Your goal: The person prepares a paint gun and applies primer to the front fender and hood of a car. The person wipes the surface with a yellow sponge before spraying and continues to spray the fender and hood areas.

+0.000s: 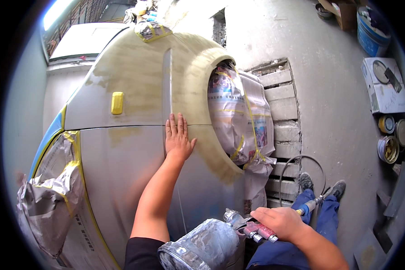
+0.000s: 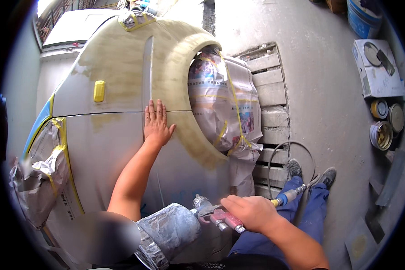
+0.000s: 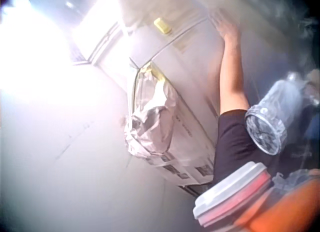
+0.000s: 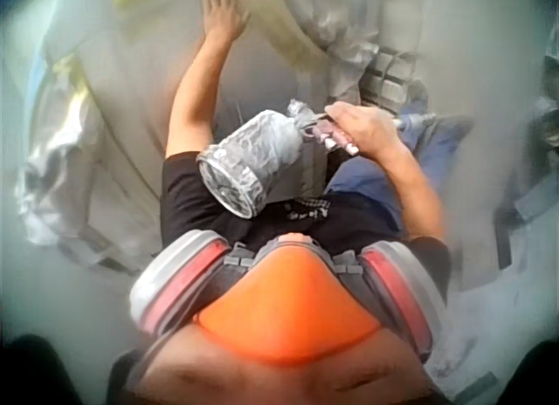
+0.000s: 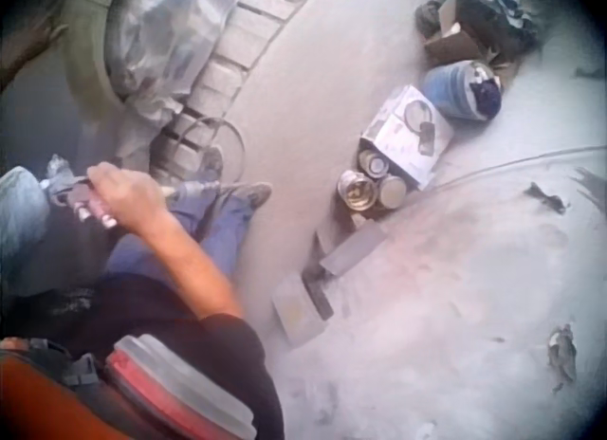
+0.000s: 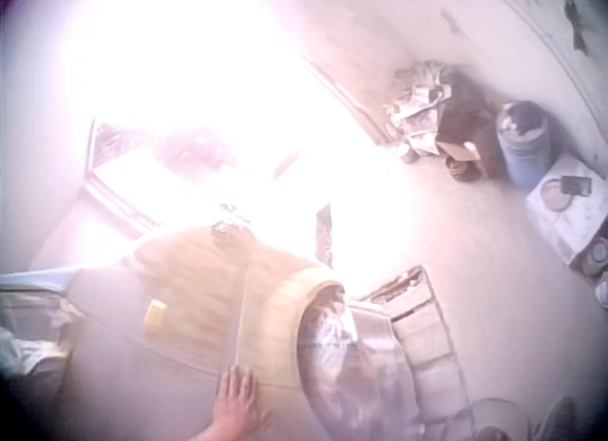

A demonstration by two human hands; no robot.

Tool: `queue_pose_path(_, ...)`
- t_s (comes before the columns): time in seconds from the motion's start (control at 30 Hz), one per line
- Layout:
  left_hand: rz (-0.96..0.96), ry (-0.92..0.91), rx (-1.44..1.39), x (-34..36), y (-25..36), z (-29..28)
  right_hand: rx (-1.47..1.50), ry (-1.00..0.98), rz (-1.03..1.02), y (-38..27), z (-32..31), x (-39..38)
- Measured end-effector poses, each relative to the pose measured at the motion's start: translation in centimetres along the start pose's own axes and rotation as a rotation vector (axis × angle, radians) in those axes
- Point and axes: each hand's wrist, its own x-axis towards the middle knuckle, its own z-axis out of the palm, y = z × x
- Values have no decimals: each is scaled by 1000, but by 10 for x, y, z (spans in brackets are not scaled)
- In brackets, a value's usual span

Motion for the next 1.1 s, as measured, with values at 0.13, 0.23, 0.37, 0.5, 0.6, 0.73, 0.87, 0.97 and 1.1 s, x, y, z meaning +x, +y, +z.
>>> queue_pose_path(0.13, 200, -169, 185, -43, 78, 21, 75, 73, 75, 25, 14, -16)
queue_pose_path(0.23, 620, -291, 211, -132, 115, 60, 72, 72, 82, 30, 23, -30)
queue_pose_path(0.37, 424, -79, 53, -45, 71, 41, 27, 49, 89, 37, 33, -41)
queue_pose_path(0.5, 137, 20, -54, 9, 81, 40, -18, 5, 113, 46, 43, -52)
queue_pose_path(0.6, 348, -95, 57, -22, 158, 81, 12, 12, 173, 65, 51, -64)
queue_pose_path(0.73, 562, -62, 47, -77, 236, 135, 9, 25, 222, 84, 62, -91)
queue_pose_path(0.87, 707, -201, 129, -76, 289, 154, -20, 7, 272, 99, 65, -109)
queue_pose_path(0.97, 838, -357, 233, -80, 325, 173, -4, -2, 316, 117, 67, -119)
queue_pose_path(1.1, 888, -556, 175, -126, 341, 193, 6, -42, 324, 131, 67, -146)
